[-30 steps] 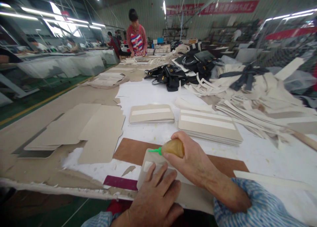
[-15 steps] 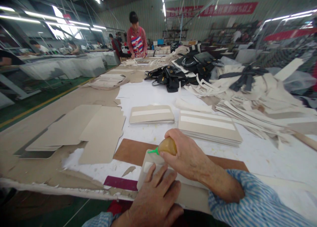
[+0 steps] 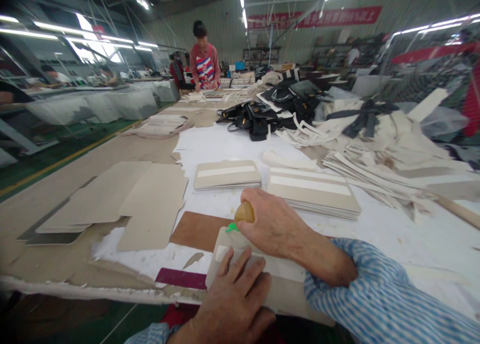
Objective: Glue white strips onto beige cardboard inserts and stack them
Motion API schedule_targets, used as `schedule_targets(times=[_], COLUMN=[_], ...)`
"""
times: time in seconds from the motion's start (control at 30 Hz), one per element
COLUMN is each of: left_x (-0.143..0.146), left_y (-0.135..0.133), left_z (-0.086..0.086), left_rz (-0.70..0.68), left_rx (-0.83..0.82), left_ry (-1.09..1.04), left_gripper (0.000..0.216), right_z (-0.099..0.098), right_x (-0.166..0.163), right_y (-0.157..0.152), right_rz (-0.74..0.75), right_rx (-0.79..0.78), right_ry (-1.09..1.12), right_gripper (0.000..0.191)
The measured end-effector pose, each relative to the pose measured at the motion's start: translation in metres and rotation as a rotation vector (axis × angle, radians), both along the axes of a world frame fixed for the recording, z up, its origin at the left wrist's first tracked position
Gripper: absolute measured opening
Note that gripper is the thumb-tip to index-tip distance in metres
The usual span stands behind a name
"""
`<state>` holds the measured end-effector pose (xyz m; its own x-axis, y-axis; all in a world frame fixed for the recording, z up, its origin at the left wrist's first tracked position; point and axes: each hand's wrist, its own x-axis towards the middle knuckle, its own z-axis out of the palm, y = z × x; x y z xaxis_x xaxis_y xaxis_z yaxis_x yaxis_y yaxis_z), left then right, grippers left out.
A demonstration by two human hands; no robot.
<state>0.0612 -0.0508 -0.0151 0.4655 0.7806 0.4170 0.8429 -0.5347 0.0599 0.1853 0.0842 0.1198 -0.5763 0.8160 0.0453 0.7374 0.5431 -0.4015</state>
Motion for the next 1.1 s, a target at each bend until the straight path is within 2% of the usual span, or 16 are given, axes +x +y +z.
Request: schedule_targets(times=[0.33, 0.63, 0.93, 1.1], left_x=[0.001, 0.0, 0.001, 0.001], left_y=[0.001, 0.002, 0.001, 0.002], left_z=[0.004, 0.003, 0.003, 0.003], left_rz=[0.007, 0.011, 0.005, 0.007], left_rx=[0.004, 0.026, 0.018, 0.013], left_ry=[0.002, 0.001, 0.007, 0.018], left_gripper=[0.048, 0.049, 0.048, 0.05], right_z=[-0.005, 0.007, 0.007, 0.012], right_x=[-0.002, 0.004, 0.019, 0.028], right_y=[-0.001, 0.001, 0.003, 0.002], right_rz=[-0.003, -0.032, -0.065, -0.099], right_rx=[-0.017, -0.021, -0.003, -0.043], right_ry=[0.043, -0.036, -0.042, -0.082], right_gripper=[0.019, 0.019, 0.02, 0.02])
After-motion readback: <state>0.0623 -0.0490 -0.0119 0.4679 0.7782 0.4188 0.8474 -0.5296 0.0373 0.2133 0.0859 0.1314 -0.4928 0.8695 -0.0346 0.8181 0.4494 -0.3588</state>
